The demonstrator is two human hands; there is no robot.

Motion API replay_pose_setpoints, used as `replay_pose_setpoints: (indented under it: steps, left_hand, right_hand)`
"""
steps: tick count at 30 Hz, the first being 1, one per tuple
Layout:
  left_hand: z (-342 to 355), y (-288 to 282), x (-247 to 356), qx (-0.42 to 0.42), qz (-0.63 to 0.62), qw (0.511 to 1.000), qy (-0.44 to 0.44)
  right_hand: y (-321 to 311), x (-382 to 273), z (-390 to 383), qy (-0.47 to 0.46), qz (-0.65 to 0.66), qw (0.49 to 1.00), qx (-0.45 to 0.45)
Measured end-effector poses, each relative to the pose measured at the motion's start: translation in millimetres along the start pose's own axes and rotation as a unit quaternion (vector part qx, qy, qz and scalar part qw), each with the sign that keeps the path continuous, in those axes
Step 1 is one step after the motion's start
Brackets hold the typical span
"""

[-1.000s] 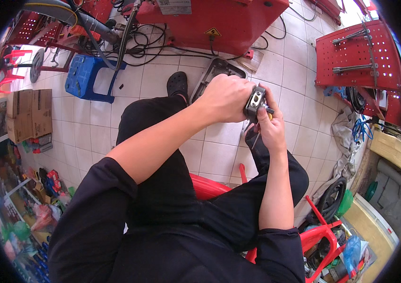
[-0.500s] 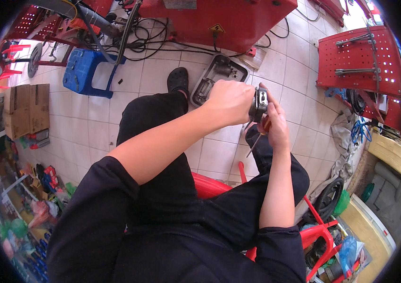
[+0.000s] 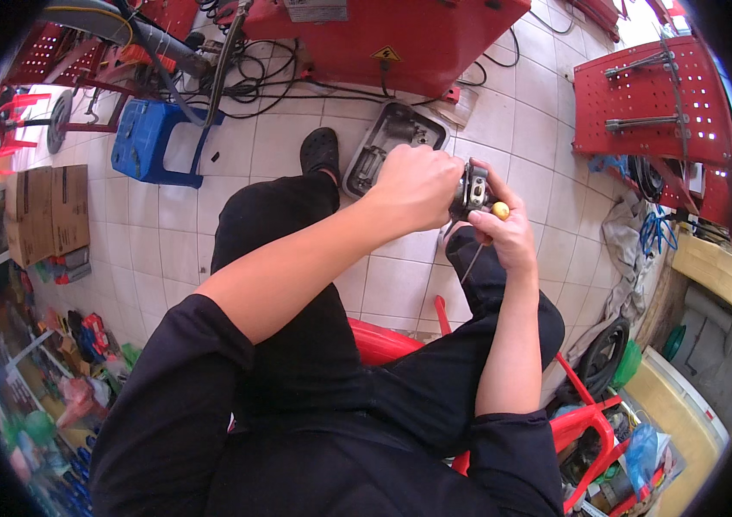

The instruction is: The person sits on a red chair and uses a screwdriver to disassemble a mechanical part, likely a carburetor. They remove screws, separate the housing into two halves, and inspect the internal components before reassembling the unit.

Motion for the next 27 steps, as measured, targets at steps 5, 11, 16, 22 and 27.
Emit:
replay_pose_setpoints:
  steps: [5, 11, 16, 22, 27]
  left_hand:
    - [-1.3, -2.7, 0.5, -0.034, -0.009, 0.999, -0.017]
    - [-1.5, 0.5, -5.9, -0.072, -0.022, 0.997, -0.034]
    - [-1.5, 0.5, -4.8, -0.057, -0.039, 0.997, -0.031]
    - [0.0, 14.4, 3.7, 0.100, 0.084, 0.991, 0.039]
    - [6.6, 23.8, -6.2, 0.038, 0.034, 0.999, 0.020]
  right_hand:
    - [-2.3, 3.4, -0.1, 0.021, -0.015, 0.999, -0.019]
    - [8.3, -3.1, -3.7, -0.019, -0.047, 0.998, -0.029]
    - [7.2, -2.1, -2.0, -0.035, -0.077, 0.996, 0.008]
    - [1.3, 7.5, 4.5, 0.054, -0.093, 0.982, 0.155]
    - [0.9, 8.9, 12.3, 0.105, -0.124, 0.958, 0.237]
Point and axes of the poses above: each hand's wrist, its own z-axis towards the middle knuckle, its own y-axis out of the palm, x = y × z, the point moved 2 cm from there along z, towards the middle knuckle, and after that the axes turned 15 degrees about y, right-handed, at the moved point
